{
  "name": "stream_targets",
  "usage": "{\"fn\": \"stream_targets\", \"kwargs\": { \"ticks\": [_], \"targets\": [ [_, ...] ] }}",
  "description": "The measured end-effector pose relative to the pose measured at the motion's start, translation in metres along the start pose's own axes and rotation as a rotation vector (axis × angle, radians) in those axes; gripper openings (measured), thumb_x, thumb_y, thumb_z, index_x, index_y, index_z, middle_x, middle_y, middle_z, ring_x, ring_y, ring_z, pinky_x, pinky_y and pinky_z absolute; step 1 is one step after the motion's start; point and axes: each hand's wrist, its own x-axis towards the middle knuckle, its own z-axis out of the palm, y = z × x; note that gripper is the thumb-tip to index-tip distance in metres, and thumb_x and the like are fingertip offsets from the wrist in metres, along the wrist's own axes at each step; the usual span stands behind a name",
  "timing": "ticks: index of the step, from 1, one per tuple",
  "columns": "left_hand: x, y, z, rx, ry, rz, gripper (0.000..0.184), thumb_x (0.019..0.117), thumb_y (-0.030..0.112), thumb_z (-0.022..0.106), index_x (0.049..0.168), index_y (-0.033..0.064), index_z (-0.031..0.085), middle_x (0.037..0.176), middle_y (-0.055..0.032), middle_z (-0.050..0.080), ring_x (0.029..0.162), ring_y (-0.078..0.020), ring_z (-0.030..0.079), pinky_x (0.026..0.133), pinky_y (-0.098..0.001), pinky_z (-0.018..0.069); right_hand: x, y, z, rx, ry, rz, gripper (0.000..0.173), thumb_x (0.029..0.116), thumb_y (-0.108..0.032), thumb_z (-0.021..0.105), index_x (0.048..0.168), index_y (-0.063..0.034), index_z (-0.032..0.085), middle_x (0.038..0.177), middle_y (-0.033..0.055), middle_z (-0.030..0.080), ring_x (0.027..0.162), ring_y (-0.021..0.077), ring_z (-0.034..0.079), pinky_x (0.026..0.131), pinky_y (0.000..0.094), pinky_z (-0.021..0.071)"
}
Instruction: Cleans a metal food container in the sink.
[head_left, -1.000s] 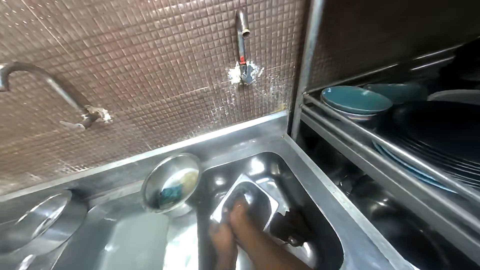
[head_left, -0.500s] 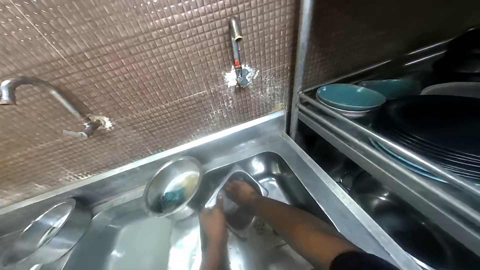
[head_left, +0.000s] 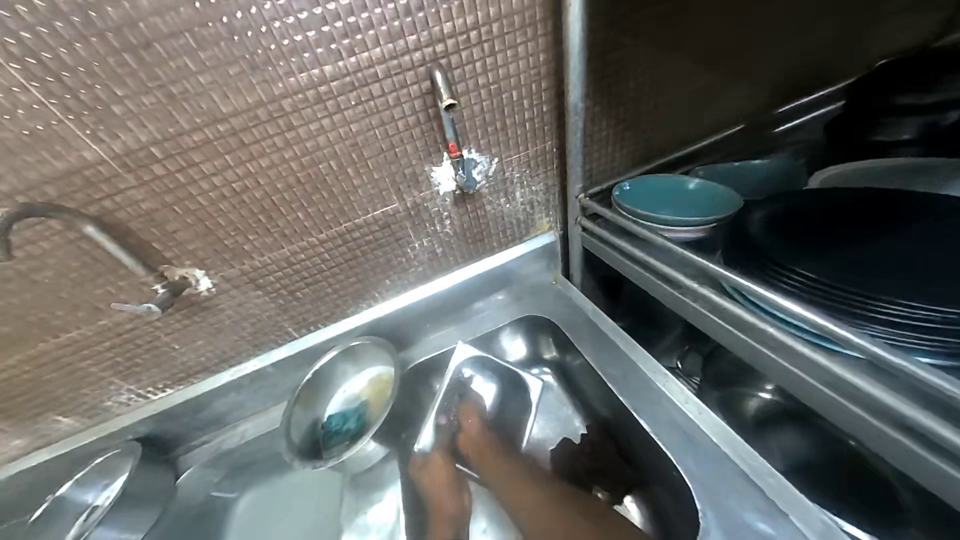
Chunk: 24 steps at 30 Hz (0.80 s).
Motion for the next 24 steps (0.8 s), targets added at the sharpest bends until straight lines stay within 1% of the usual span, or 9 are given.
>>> {"fn": "stream_targets", "kwargs": {
  "ticks": [2,5,8,11,14,17,19,22,24],
  "targets": [
    [0.007,0.006,-0.002,-0.018,0.0,-0.003,0.017,0.0954,0.0,0.067,0.109,-0.0082,0.063,0.089,-0.017,0.071,0.076,-0.0213,0.071,0.071,-0.0377,0.0621,-0.01,-0.002,-0.012,-0.388,-0.222,-0.078,0.028,0.109,-0.017,0.043,0.123,0.0003,0.061,0.109,0.0155,0.064,0.097,0.0219,0.063,0.086,0.0401,0.0532],
    [0.022,0.021,-0.008,-0.028,-0.068,0.003,0.017,0.0961,-0.001,0.065,0.111,-0.0081,0.06,0.087,-0.0165,0.07,0.075,-0.0208,0.071,0.069,-0.0376,0.0625,-0.021,-0.021,-0.021,-0.969,-0.575,-0.195,0.036,0.1053,-0.022,0.051,0.133,-0.0023,0.061,0.128,0.0196,0.064,0.12,0.0291,0.061,0.104,0.0499,0.0473],
    [0.009,0.021,-0.011,-0.012,-0.12,0.006,0.015,0.0953,-0.003,0.064,0.109,-0.0089,0.062,0.088,-0.0169,0.071,0.076,-0.0203,0.071,0.071,-0.0374,0.0626,-0.029,-0.014,-0.024,-1.028,-0.497,-0.218,0.039,0.1048,-0.026,0.053,0.137,-0.0046,0.059,0.129,0.0194,0.064,0.119,0.0298,0.062,0.104,0.0498,0.0482],
    [0.018,0.025,-0.017,0.093,-0.087,0.031,0.011,0.0957,0.0,0.066,0.103,-0.0062,0.061,0.077,-0.0112,0.068,0.062,-0.015,0.067,0.058,-0.032,0.0593,-0.051,-0.015,-0.029,-1.161,-0.55,-0.264,0.041,0.1055,-0.022,0.05,0.14,-0.0021,0.057,0.136,0.0223,0.061,0.127,0.0343,0.058,0.11,0.0535,0.0441],
    [0.004,0.026,-0.014,0.057,-0.12,0.046,0.014,0.0927,-0.006,0.066,0.105,-0.009,0.061,0.085,-0.0155,0.07,0.074,-0.0191,0.07,0.069,-0.0355,0.0622,-0.038,-0.017,-0.036,-1.404,-0.59,-0.27,0.04,0.101,-0.025,0.055,0.135,-0.0046,0.06,0.132,0.0215,0.063,0.123,0.0367,0.061,0.104,0.0585,0.047],
    [0.015,0.026,-0.02,0.155,-0.121,0.133,0.008,0.0876,-0.009,0.069,0.094,-0.0077,0.065,0.079,-0.0122,0.07,0.066,-0.0156,0.068,0.062,-0.0315,0.06,-0.052,-0.027,-0.058,-1.617,-0.815,-0.386,0.038,0.1024,-0.025,0.053,0.13,-0.0006,0.063,0.132,0.0245,0.062,0.127,0.0412,0.056,0.108,0.0627,0.0407],
    [0.015,0.026,-0.03,0.251,-0.217,0.194,0.014,0.0847,-0.012,0.071,0.098,-0.0077,0.068,0.094,-0.013,0.075,0.083,-0.0157,0.073,0.076,-0.031,0.0617,-0.049,-0.033,-0.071,-1.905,-0.9,-0.487,0.037,0.1008,-0.027,0.056,0.126,-0.0017,0.065,0.131,0.0239,0.062,0.128,0.0444,0.054,0.111,0.0666,0.0336],
    [0.002,0.02,-0.025,0.334,-0.32,0.281,0.018,0.0811,-0.01,0.074,0.098,-0.0047,0.074,0.104,-0.013,0.077,0.097,-0.0179,0.074,0.086,-0.0329,0.0615,-0.028,-0.041,-0.072,-2.263,-0.745,-0.385,0.034,0.101,-0.016,0.055,0.13,0.0003,0.062,0.137,0.0244,0.059,0.128,0.0453,0.054,0.109,0.0659,0.0369],
    [-0.002,0.016,-0.019,0.343,-0.314,0.323,0.017,0.0808,-0.01,0.075,0.096,-0.0039,0.075,0.102,-0.0125,0.078,0.095,-0.0179,0.075,0.085,-0.0329,0.0622,-0.021,-0.028,-0.071,-2.107,-0.607,-0.349,0.046,0.1012,-0.017,0.054,0.143,0.0022,0.051,0.149,0.0262,0.049,0.136,0.0468,0.047,0.109,0.066,0.0389]
  ]
}}
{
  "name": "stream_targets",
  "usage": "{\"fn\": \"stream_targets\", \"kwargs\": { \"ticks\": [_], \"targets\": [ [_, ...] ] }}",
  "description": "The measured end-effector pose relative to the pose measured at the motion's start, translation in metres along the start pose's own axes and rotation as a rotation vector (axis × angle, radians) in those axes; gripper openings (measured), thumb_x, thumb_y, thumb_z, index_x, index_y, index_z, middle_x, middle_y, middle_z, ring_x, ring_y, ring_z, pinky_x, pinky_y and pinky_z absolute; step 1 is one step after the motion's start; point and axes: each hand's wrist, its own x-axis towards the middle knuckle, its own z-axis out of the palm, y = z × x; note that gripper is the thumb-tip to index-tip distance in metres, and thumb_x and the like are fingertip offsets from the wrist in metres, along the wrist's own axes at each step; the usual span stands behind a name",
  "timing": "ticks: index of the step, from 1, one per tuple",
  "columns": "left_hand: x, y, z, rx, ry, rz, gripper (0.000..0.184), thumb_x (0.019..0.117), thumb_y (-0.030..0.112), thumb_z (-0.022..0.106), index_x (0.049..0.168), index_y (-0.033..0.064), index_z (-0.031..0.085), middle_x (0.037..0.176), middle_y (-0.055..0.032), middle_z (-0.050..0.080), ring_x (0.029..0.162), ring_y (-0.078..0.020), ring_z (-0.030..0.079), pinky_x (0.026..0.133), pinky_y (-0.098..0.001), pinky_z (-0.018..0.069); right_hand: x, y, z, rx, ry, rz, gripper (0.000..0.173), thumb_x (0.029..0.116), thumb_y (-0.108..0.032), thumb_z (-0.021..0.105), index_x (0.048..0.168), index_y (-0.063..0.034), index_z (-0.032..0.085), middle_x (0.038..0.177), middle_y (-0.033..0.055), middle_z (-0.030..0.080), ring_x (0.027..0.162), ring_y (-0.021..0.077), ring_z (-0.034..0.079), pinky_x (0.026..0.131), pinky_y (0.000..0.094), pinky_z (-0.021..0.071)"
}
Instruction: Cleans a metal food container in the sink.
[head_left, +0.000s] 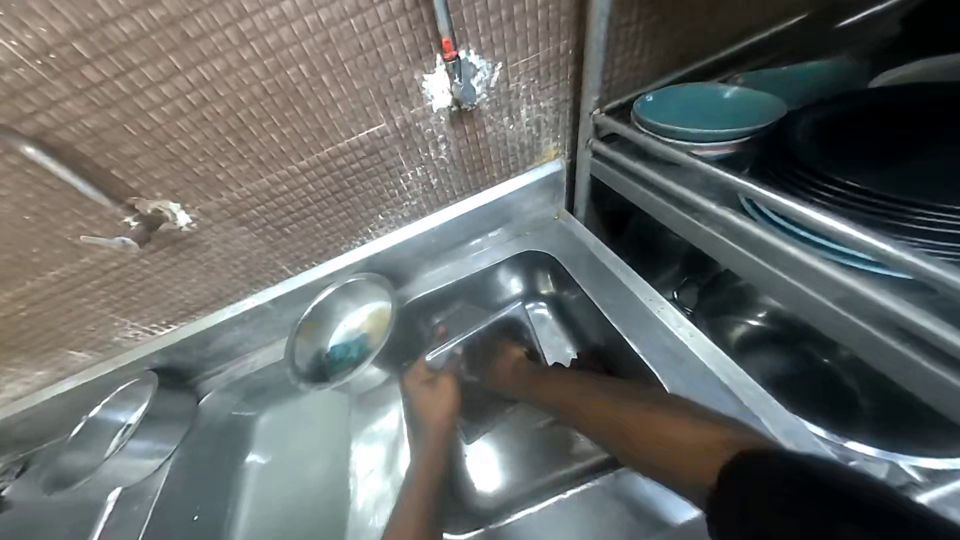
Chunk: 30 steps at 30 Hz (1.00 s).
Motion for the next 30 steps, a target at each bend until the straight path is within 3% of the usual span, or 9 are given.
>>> {"fn": "stream_targets", "kwargs": {
  "ticks": [5,8,11,13,16,20,23,27,30],
  "targets": [
    [0.001,-0.006,0.006,-0.188,0.131,-0.127,0.01,0.0845,-0.012,0.07,0.094,-0.0096,0.07,0.092,-0.0159,0.076,0.083,-0.0188,0.074,0.077,-0.033,0.0627,0.0,-0.041,0.024,1.263,0.299,0.153,0.043,0.104,-0.027,0.055,0.14,-0.0052,0.051,0.125,0.0176,0.064,0.113,0.0262,0.064,0.098,0.0461,0.0521],
    [0.011,-0.002,-0.003,-0.246,0.201,-0.26,0.008,0.09,-0.008,0.068,0.097,-0.0091,0.064,0.077,-0.0151,0.07,0.063,-0.0185,0.069,0.059,-0.0327,0.0604,-0.005,-0.055,0.012,1.549,0.308,0.102,0.039,0.1058,-0.025,0.052,0.139,-0.005,0.051,0.121,0.0156,0.063,0.106,0.0229,0.064,0.092,0.0426,0.0534],
    [0.004,0.005,0.008,-0.346,0.211,-0.345,0.018,0.0952,-0.003,0.064,0.112,-0.0088,0.061,0.09,-0.0183,0.07,0.078,-0.0223,0.071,0.071,-0.0381,0.0627,0.02,-0.062,-0.014,1.966,0.541,0.29,0.031,0.1108,-0.021,0.042,0.136,-0.0036,0.049,0.11,0.0161,0.062,0.095,0.0223,0.063,0.082,0.04,0.0547],
    [-0.005,0.012,0.019,-0.342,0.248,-0.37,0.013,0.0947,-0.002,0.066,0.105,-0.0085,0.064,0.088,-0.0176,0.071,0.077,-0.0216,0.07,0.071,-0.0373,0.0615,0.03,-0.064,-0.023,2.101,0.73,0.432,0.031,0.112,-0.022,0.04,0.129,-0.001,0.054,0.106,0.0173,0.061,0.092,0.0233,0.061,0.08,0.04,0.0538],
    [0.003,0.011,0.014,-0.352,0.224,-0.394,0.014,0.0963,0.002,0.066,0.104,-0.0086,0.065,0.086,-0.0182,0.071,0.075,-0.0224,0.07,0.07,-0.0382,0.0615,0.024,-0.065,-0.027,2.042,0.578,0.444,0.038,0.1122,-0.026,0.039,0.143,-0.0037,0.042,0.126,0.0212,0.057,0.11,0.0295,0.06,0.091,0.047,0.0523],
    [-0.01,0.019,0.023,-0.325,0.239,-0.438,0.016,0.0975,0.006,0.066,0.106,-0.0081,0.066,0.092,-0.0185,0.071,0.082,-0.0235,0.07,0.075,-0.0394,0.0604,0.048,-0.051,-0.032,1.992,0.818,0.553,0.042,0.1113,-0.023,0.042,0.145,0.0022,0.045,0.138,0.0287,0.053,0.124,0.0367,0.055,0.103,0.0522,0.0466],
    [0.001,0.019,0.017,-0.328,0.237,-0.466,0.016,0.0996,0.009,0.064,0.101,-0.0072,0.065,0.083,-0.0172,0.069,0.072,-0.0226,0.068,0.067,-0.0382,0.0597,0.027,-0.058,-0.027,1.79,0.673,0.371,0.045,0.1099,-0.021,0.044,0.15,-0.0025,0.037,0.142,0.0274,0.048,0.127,0.0356,0.053,0.103,0.0518,0.0467],
    [0.016,0.032,0.008,-0.3,0.189,-0.452,0.013,0.0987,0.006,0.063,0.1,-0.0077,0.065,0.081,-0.0169,0.069,0.07,-0.0221,0.068,0.065,-0.0376,0.0598,-0.004,-0.041,-0.027,0.851,0.583,-0.091,0.044,0.1003,-0.013,0.055,0.14,0.0052,0.049,0.144,0.0272,0.049,0.135,0.0375,0.05,0.113,0.0466,0.0437],
    [0.021,0.038,0.005,-0.16,0.185,-0.442,0.013,0.0936,0.004,0.068,0.099,-0.0079,0.064,0.083,-0.0175,0.069,0.072,-0.0237,0.069,0.066,-0.0404,0.0595,0.0,-0.002,-0.042,0.006,0.584,-0.49,0.03,0.1042,-0.012,0.049,0.128,0.0026,0.061,0.131,0.0253,0.061,0.128,0.0429,0.055,0.11,0.0552,0.0435]
  ]
}}
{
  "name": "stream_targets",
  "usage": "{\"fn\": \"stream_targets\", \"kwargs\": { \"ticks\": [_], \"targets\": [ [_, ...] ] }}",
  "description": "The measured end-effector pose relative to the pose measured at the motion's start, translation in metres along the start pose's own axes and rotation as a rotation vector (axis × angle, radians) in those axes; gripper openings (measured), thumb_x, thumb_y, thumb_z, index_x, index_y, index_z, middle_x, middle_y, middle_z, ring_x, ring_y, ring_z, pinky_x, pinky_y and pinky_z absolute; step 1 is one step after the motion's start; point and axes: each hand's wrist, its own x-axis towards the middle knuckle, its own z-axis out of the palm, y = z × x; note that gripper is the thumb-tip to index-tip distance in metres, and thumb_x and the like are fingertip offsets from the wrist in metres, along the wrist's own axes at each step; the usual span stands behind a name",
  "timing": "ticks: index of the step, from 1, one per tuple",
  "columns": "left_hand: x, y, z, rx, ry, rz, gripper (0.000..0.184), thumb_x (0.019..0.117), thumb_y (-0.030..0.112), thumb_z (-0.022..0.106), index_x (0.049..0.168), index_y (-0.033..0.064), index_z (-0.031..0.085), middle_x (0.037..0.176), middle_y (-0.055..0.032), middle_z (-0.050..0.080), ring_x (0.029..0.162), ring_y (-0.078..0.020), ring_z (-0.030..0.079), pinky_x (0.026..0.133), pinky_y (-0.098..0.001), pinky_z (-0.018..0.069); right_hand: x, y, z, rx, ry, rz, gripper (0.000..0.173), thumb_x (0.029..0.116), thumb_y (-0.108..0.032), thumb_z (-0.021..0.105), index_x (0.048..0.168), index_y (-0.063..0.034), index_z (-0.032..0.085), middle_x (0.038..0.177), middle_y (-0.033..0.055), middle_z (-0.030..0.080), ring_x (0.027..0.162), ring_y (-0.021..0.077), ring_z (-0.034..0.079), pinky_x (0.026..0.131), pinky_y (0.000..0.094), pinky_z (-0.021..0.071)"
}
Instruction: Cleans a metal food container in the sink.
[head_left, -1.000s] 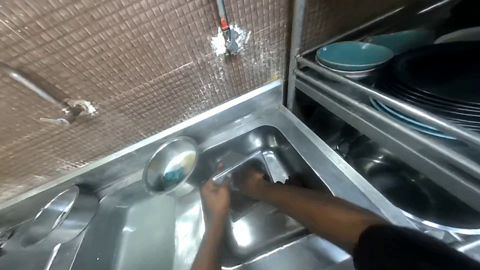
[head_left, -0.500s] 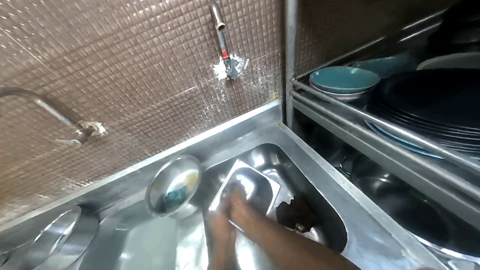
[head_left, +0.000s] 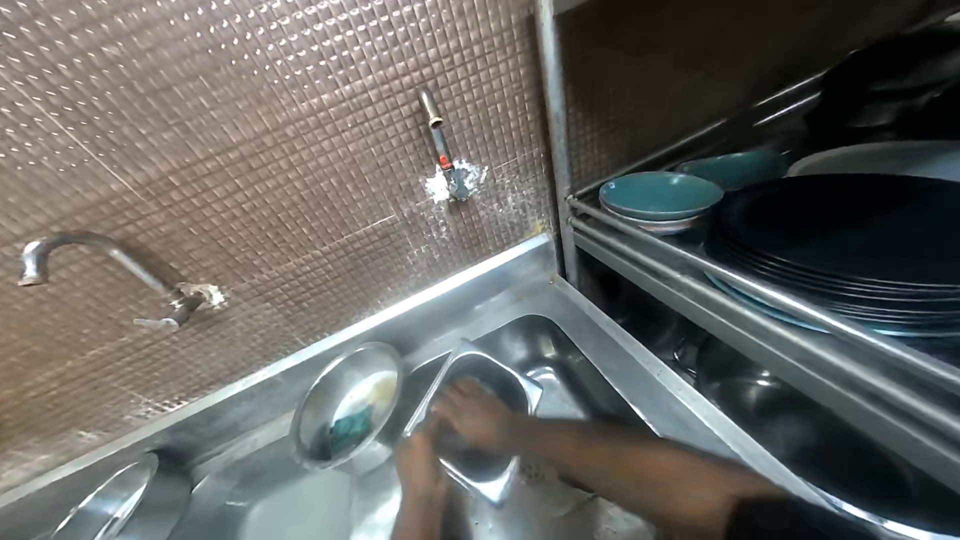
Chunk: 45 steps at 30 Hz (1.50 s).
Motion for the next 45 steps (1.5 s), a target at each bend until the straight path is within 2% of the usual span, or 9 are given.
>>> {"fn": "stream_targets", "kwargs": {
  "ticks": [2,8,15,20,23,30,36,41,45],
  "targets": [
    [-0.005,0.007,0.002,0.084,0.0,-0.011,0.025,0.0954,0.01,0.071,0.11,-0.0084,0.065,0.097,-0.0198,0.07,0.086,-0.0266,0.069,0.078,-0.0445,0.0592,0.008,0.035,-0.019,-0.229,-0.173,-0.244,0.029,0.1041,-0.008,0.047,0.121,0.0045,0.066,0.125,0.0213,0.067,0.122,0.0405,0.06,0.104,0.0532,0.0462],
    [-0.014,0.027,0.016,0.186,0.082,0.202,0.017,0.0872,0.007,0.079,0.094,-0.0034,0.068,0.085,-0.0127,0.071,0.077,-0.0187,0.07,0.072,-0.0373,0.0586,0.013,0.021,-0.047,-0.202,-0.474,0.14,0.028,0.1018,-0.004,0.049,0.124,0.005,0.064,0.126,0.026,0.064,0.122,0.0439,0.059,0.107,0.0588,0.0434],
    [-0.013,0.013,0.023,0.102,0.005,0.377,0.006,0.0855,-0.001,0.077,0.088,-0.0029,0.072,0.081,-0.0102,0.074,0.074,-0.014,0.072,0.073,-0.033,0.0612,0.007,-0.02,-0.006,1.018,-0.032,0.634,0.031,0.1021,-0.023,0.057,0.127,-0.0057,0.064,0.114,0.0119,0.067,0.102,0.0194,0.063,0.09,0.0427,0.0525],
    [-0.01,0.002,0.006,0.172,-0.043,0.488,0.023,0.0853,-0.003,0.076,0.108,-0.0037,0.073,0.103,-0.0106,0.077,0.093,-0.0116,0.074,0.087,-0.0306,0.0608,-0.02,-0.018,-0.012,0.256,-0.361,0.215,0.036,0.1009,-0.023,0.056,0.126,0.0025,0.065,0.137,0.0205,0.062,0.129,0.0377,0.056,0.109,0.058,0.0414],
    [-0.014,-0.014,-0.001,0.249,-0.114,0.572,0.018,0.0827,-0.002,0.078,0.101,0.0009,0.075,0.108,-0.0071,0.078,0.1,-0.0129,0.074,0.089,-0.0338,0.0616,-0.027,0.013,-0.013,-0.228,-0.607,0.17,0.047,0.0967,-0.028,0.063,0.138,-0.0062,0.061,0.162,0.0172,0.038,0.148,0.0461,0.032,0.116,0.0676,0.0283],
    [0.005,-0.035,-0.008,0.318,-0.12,0.558,0.017,0.0819,0.0,0.078,0.099,0.0025,0.077,0.106,-0.0078,0.078,0.099,-0.0141,0.074,0.09,-0.0364,0.0616,-0.075,-0.042,0.045,0.668,0.022,0.403,0.044,0.0996,-0.024,0.052,0.14,-0.0104,0.06,0.142,0.0191,0.056,0.129,0.0301,0.056,0.108,0.0504,0.0463],
    [-0.004,-0.009,-0.009,0.721,-0.314,0.375,0.027,0.0909,0.013,0.077,0.117,0.0092,0.076,0.107,-0.0085,0.077,0.096,-0.0196,0.073,0.09,-0.0462,0.0582,-0.09,0.013,0.017,-0.15,-0.59,0.044,0.056,0.0851,-0.02,0.074,0.139,-0.0144,0.06,0.153,0.0253,0.044,0.139,0.0483,0.042,0.114,0.0652,0.0325],
    [0.0,-0.033,0.003,0.395,-0.031,0.296,0.014,0.0834,0.007,0.083,0.096,0.0059,0.078,0.091,-0.0073,0.077,0.082,-0.0167,0.074,0.078,-0.0412,0.0615,-0.079,-0.082,0.068,0.278,0.237,0.672,0.064,0.07,-0.029,0.083,0.131,-0.0173,0.068,0.141,0.0233,0.055,0.112,0.0365,0.066,0.086,0.0522,0.0584],
    [0.005,-0.038,-0.008,0.326,0.177,0.082,0.021,0.0825,0.01,0.085,0.094,-0.0014,0.071,0.086,-0.0163,0.07,0.079,-0.0266,0.067,0.074,-0.0475,0.0561,-0.117,-0.037,0.083,-0.038,0.347,0.122,0.039,0.0909,-0.018,0.069,0.13,-0.0228,0.068,0.132,0.0264,0.063,0.115,0.0418,0.067,0.093,0.0542,0.0581]
  ]
}}
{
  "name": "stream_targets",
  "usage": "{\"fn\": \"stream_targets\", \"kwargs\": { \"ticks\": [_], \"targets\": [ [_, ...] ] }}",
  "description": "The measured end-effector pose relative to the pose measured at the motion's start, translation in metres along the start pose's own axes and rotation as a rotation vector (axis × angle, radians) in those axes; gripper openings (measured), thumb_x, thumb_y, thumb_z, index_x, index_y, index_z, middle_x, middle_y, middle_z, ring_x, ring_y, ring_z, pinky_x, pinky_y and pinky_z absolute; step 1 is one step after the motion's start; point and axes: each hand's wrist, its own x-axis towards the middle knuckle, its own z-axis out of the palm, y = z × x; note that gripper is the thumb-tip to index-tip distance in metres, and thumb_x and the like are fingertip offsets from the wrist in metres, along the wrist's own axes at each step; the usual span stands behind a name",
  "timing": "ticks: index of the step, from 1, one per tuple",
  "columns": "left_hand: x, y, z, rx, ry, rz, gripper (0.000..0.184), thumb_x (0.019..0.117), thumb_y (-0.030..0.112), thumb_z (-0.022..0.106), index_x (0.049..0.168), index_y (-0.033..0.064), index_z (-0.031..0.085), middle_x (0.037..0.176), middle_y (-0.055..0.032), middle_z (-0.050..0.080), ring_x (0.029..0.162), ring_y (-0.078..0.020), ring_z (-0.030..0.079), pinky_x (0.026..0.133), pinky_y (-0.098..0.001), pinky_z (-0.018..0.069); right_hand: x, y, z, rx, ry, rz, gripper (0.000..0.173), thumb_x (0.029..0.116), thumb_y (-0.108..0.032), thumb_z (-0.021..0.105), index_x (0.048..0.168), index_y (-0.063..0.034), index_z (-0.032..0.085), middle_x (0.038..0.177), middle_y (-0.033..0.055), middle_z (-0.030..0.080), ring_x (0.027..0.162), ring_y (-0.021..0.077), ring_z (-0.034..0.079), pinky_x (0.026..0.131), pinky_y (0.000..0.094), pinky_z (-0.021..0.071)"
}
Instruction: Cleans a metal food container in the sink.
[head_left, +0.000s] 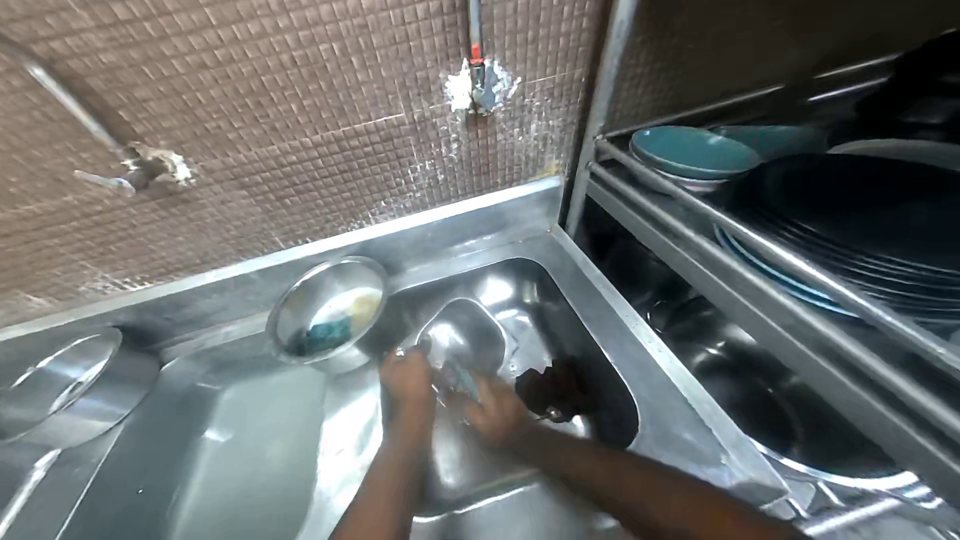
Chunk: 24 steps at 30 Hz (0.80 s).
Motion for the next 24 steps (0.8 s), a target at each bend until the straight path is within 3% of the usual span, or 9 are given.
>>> {"fn": "stream_targets", "kwargs": {
  "ticks": [3,8,11,15,18,19,21,22,24],
  "targets": [
    [-0.001,-0.001,0.0,-0.098,0.04,0.011,0.02,0.0806,0.004,0.085,0.095,-0.002,0.072,0.09,-0.0161,0.072,0.081,-0.0249,0.069,0.074,-0.0445,0.0574,0.011,0.042,-0.024,-0.232,-0.359,-0.225,0.037,0.1018,-0.009,0.053,0.136,-0.0163,0.062,0.146,0.0259,0.054,0.132,0.0485,0.054,0.109,0.0618,0.0453],
    [-0.004,-0.006,0.004,-0.204,0.094,-0.059,0.022,0.0836,0.003,0.082,0.099,-0.0052,0.068,0.086,-0.0179,0.067,0.075,-0.0253,0.066,0.068,-0.0421,0.0565,-0.007,-0.018,0.027,-0.21,0.214,0.036,0.034,0.0866,-0.017,0.068,0.12,-0.0226,0.073,0.13,0.0228,0.066,0.112,0.0403,0.067,0.093,0.0497,0.0581],
    [0.004,-0.004,-0.016,-0.06,-0.033,-0.052,0.024,0.0837,0.003,0.081,0.101,-0.0057,0.067,0.09,-0.0189,0.067,0.08,-0.0266,0.066,0.072,-0.0446,0.0569,-0.008,0.022,-0.005,-0.201,-0.158,-0.254,0.032,0.1017,-0.016,0.058,0.132,-0.0206,0.067,0.142,0.0232,0.06,0.125,0.0455,0.061,0.106,0.0613,0.048],
    [0.009,0.021,-0.022,0.179,-0.245,0.151,0.026,0.079,0.001,0.084,0.099,-0.0014,0.068,0.092,-0.017,0.069,0.083,-0.0265,0.067,0.074,-0.0468,0.0563,0.03,0.082,-0.035,-0.323,-0.228,-0.679,0.02,0.0983,-0.011,0.06,0.113,-0.0197,0.071,0.13,0.0166,0.067,0.106,0.0368,0.07,0.089,0.0561,0.0586],
    [0.004,0.01,-0.029,0.449,-0.262,0.369,0.057,0.0807,0.013,0.082,0.132,-0.0005,0.059,0.13,-0.0245,0.058,0.121,-0.0354,0.059,0.101,-0.0521,0.0511,0.036,0.062,-0.04,-0.184,-0.22,-0.41,0.019,0.0966,-0.009,0.063,0.112,-0.0157,0.071,0.128,0.0219,0.067,0.098,0.0389,0.072,0.078,0.0514,0.0618],
    [-0.004,-0.002,-0.03,0.491,-0.242,0.39,0.056,0.0818,0.015,0.078,0.132,-0.0019,0.06,0.136,-0.0278,0.054,0.127,-0.0387,0.054,0.106,-0.052,0.0476,0.036,0.051,-0.041,-0.106,-0.229,-0.255,0.022,0.0941,-0.009,0.066,0.114,-0.0169,0.071,0.131,0.0231,0.065,0.1,0.0413,0.071,0.078,0.0543,0.0617],
    [-0.016,-0.021,-0.029,0.452,-0.179,0.408,0.028,0.0859,0.009,0.07,0.11,-0.0052,0.071,0.132,-0.026,0.058,0.124,-0.0362,0.056,0.105,-0.0484,0.0479,0.035,0.033,-0.042,0.018,-0.343,-0.069,0.033,0.0877,-0.01,0.072,0.12,-0.0193,0.071,0.139,0.0244,0.059,0.106,0.0455,0.068,0.081,0.0603,0.0592],
    [-0.017,-0.021,-0.029,0.459,-0.185,0.431,0.015,0.0862,0.005,0.069,0.097,-0.0039,0.074,0.13,-0.0217,0.062,0.123,-0.0324,0.059,0.104,-0.0466,0.0493,0.033,0.031,-0.044,0.056,-0.49,-0.05,0.039,0.0867,-0.012,0.073,0.126,-0.0178,0.068,0.145,0.0251,0.054,0.114,0.0472,0.064,0.087,0.0627,0.0561],
    [-0.018,-0.009,-0.033,0.62,-0.332,0.477,0.014,0.0878,0.002,0.065,0.093,0.0014,0.078,0.134,-0.0121,0.066,0.122,-0.0276,0.064,0.105,-0.0465,0.051,0.026,0.047,-0.044,-0.004,-0.778,-0.176,0.047,0.0898,-0.028,0.076,0.132,-0.0127,0.063,0.155,0.0224,0.045,0.133,0.0455,0.051,0.107,0.0627,0.0441]
  ]
}}
